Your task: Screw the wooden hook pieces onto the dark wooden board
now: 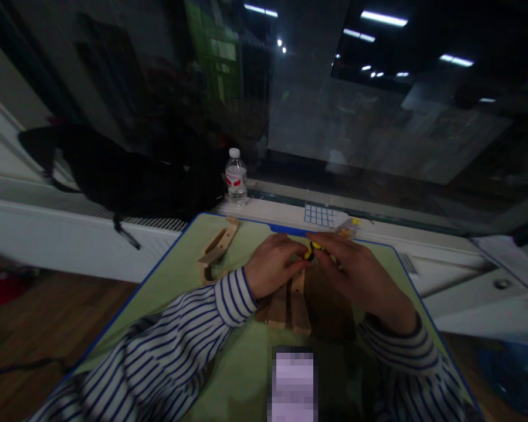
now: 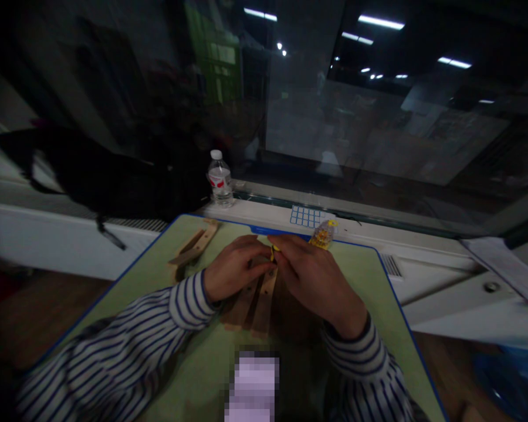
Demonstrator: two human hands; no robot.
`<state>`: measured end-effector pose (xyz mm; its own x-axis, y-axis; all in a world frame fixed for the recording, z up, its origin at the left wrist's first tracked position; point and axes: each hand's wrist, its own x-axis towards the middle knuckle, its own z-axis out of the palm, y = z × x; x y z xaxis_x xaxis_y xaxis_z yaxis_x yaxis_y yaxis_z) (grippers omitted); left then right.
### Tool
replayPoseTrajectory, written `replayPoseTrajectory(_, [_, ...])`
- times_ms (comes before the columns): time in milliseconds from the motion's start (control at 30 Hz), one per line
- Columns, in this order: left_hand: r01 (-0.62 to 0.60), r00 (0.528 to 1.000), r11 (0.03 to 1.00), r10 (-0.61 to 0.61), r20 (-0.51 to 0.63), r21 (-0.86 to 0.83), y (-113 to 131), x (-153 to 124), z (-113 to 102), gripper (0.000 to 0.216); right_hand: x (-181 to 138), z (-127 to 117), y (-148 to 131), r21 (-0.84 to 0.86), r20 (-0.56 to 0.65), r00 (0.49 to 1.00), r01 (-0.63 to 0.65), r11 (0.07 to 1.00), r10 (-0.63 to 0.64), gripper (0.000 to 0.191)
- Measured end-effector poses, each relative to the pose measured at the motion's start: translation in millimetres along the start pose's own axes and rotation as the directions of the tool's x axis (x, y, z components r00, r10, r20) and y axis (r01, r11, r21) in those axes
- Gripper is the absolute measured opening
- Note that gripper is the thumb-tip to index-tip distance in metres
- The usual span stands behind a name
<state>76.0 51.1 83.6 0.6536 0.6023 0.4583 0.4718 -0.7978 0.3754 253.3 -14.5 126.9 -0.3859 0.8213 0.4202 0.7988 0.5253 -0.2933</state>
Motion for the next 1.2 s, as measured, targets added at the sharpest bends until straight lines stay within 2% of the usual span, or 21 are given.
replayPoseTrajectory(367, [-0.115, 0.99, 0.993, 0.115, 0.086, -0.012, -4.2, 1.0, 0.3, 0.016, 2.7, 2.8, 2.4, -0.069, -0.051, 0.998, -0.052, 0.996, 0.049, 0.031])
replayPoseTrajectory(600, [-0.146, 0.983, 0.989, 0.148, 0.108, -0.02, -4.0, 1.9, -0.2, 0.018, 3.0, 3.6, 2.5, -0.105, -0.055, 0.995, -0.084, 0.991, 0.079, 0.031])
replayPoseTrajectory(833, [-0.089, 0.994, 0.996, 0.086, 0.072, 0.034, -3.6, -0.3, 1.4, 0.026, 3.3, 3.2, 1.3, -0.115, -0.057, 0.996, -0.079, 0.99, 0.073, 0.031])
replayPoseTrajectory(1000, [-0.058, 0.996, 0.998, 0.056, 0.069, 0.035, -4.2, -0.9, 4.1, 0.02, 4.0, 2.7, -0.1, -0.115, -0.056, 0.996, -0.079, 0.99, 0.073, 0.031])
replayPoseTrajectory(1200, [-0.054, 0.996, 0.999, 0.054, 0.066, 0.004, -4.8, -1.3, 3.8, 0.021, 2.5, 0.5, -2.5, -0.029, -0.045, 0.999, -0.031, 0.999, 0.03, 0.035])
